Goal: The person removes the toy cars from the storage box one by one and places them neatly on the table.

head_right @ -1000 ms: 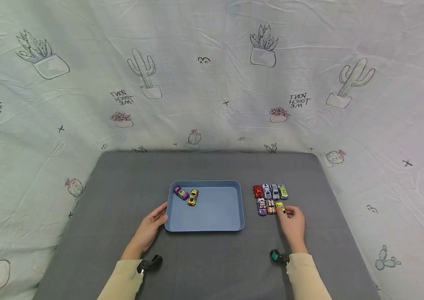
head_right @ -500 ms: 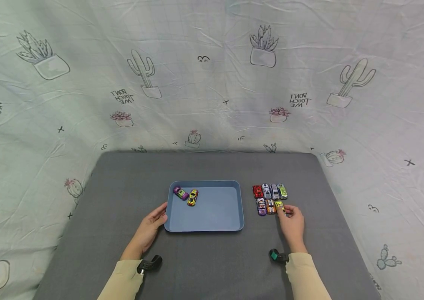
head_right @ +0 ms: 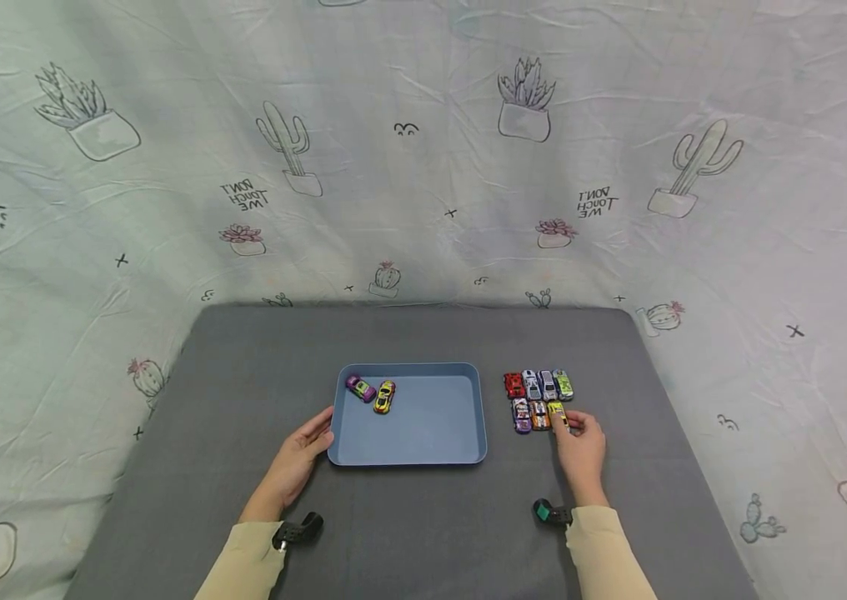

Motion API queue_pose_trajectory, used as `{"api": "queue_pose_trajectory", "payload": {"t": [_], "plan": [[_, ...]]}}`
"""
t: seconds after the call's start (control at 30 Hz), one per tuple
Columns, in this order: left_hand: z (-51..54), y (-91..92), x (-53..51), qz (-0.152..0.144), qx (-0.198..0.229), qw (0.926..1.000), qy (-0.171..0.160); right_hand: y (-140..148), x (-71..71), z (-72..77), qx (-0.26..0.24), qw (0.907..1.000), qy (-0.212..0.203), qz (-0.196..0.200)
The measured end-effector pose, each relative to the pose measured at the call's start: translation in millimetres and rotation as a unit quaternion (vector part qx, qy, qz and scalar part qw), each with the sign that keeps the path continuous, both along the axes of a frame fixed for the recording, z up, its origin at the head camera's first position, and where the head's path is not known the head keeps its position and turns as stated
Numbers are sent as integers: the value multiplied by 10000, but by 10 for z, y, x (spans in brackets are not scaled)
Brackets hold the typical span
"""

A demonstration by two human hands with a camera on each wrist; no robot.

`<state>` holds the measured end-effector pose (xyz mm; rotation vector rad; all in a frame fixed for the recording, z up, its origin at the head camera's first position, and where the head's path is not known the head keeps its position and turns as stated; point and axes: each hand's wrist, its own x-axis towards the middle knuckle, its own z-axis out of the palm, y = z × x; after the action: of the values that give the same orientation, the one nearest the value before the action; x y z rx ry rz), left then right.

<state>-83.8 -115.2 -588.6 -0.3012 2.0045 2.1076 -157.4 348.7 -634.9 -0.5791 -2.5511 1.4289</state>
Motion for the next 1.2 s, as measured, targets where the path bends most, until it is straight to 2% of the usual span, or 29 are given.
{"api": "queue_pose_trajectory", "payload": {"t": [0.27,0.5,0.73,0.87,1.1,1.2], "plan": [[-2,-6,-13,4,7,10000,17,4,-27,-23,-23,9999,78,-70],[-20,-8,-10,-4,-26,10000,10,-1,8,-21,-151,9998,118,-106],[-17,-4,-11,-57,-90,9999,22,-72,59,5,376,9972,617,169],[-18,-1,-12,-60,-117,9999,28,-160,47,67,400,9958,757,319],[-239,-48,-3,109,-14,9999,92,-454,28,244,159,9926,989,682],[-273,-62,22,142,-67,9998,151,-632,25,330,35,9902,1059,907]]}}
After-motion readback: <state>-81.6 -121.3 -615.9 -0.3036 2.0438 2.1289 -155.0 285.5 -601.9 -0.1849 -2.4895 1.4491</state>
